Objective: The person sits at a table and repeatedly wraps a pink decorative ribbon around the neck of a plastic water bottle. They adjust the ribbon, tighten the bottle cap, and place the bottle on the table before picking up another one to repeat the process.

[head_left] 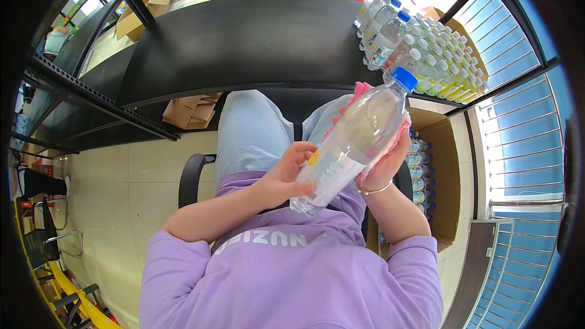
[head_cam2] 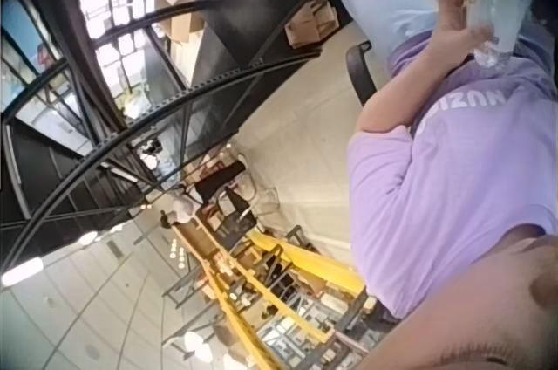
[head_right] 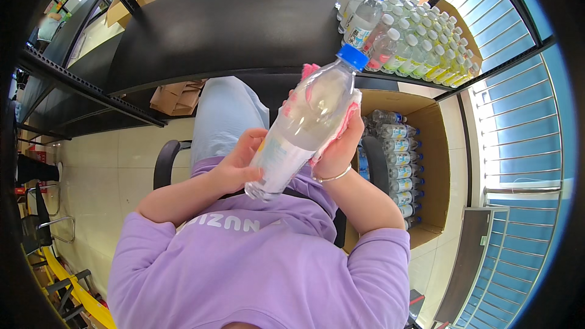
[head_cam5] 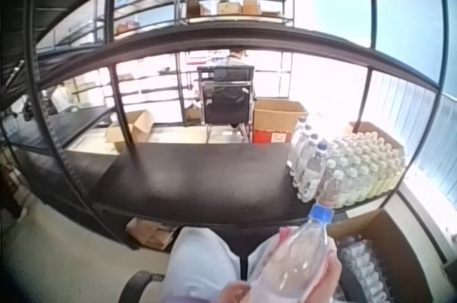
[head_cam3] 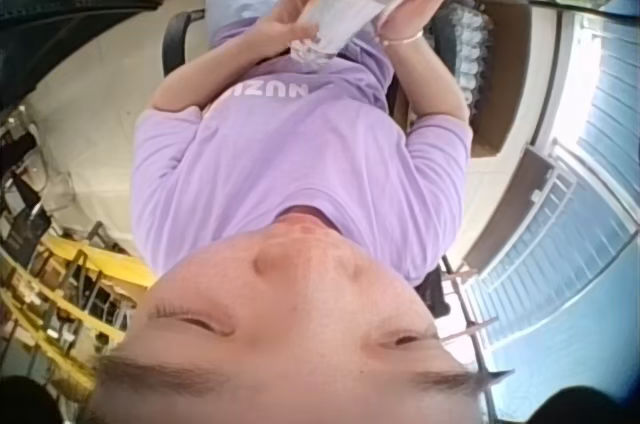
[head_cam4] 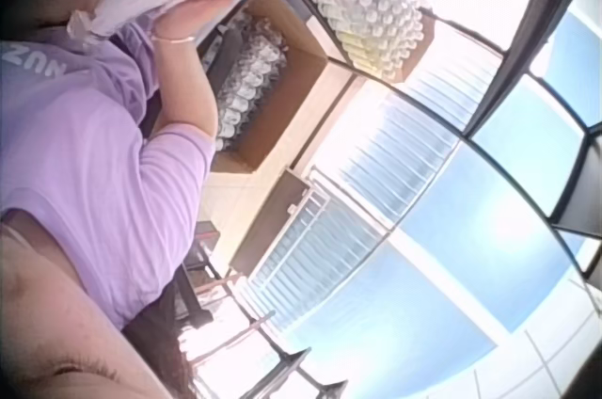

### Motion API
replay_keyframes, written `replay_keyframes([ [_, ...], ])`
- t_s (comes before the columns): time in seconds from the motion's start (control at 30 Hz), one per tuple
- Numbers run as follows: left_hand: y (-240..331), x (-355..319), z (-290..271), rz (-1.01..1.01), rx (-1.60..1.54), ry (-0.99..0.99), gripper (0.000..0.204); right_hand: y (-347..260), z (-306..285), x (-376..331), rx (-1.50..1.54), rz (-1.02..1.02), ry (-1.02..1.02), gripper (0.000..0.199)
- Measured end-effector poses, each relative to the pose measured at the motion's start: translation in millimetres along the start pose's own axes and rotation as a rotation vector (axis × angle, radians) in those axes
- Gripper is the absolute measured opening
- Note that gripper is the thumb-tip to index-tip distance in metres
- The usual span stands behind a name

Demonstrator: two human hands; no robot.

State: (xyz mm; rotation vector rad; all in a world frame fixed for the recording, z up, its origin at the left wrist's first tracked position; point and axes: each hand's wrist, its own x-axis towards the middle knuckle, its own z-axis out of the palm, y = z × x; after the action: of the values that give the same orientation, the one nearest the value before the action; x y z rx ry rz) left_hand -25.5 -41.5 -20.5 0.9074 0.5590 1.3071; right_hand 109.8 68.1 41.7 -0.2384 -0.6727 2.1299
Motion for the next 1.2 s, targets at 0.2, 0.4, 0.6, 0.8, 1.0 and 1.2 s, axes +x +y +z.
replay_keyframes([
  [0.2, 6.9, -2.1, 6.0, -0.065, 0.116, 0.085, 0.058, 2.0, -9.7, 4.4, -0.135, -0.050, 0.177, 0.066],
  [0.4, 15.9, -2.7, 9.6, -0.124, 0.371, 0.133, 0.061, 9.7, -11.8, 6.3, -0.113, -0.020, 0.145, 0.061],
  [0.6, 17.0, -2.8, 20.4, -0.127, 0.669, 0.189, 0.071, 14.5, -12.7, 2.0, -0.134, -0.037, 0.150, 0.052],
  [0.8, 5.3, -5.9, 8.2, -0.194, 0.402, 0.117, 0.067, 13.7, -3.9, 0.9, -0.017, 0.123, 0.163, 0.066],
  [1.0, -7.4, -10.7, -1.0, -0.376, -0.255, -0.078, 0.074, 14.2, 8.6, -8.6, 0.089, 0.230, 0.049, 0.069],
  [1.2, -9.1, -8.5, 4.1, -0.362, -0.416, -0.211, 0.078, 14.8, 16.8, -11.9, 0.117, 0.328, 0.070, 0.072],
])
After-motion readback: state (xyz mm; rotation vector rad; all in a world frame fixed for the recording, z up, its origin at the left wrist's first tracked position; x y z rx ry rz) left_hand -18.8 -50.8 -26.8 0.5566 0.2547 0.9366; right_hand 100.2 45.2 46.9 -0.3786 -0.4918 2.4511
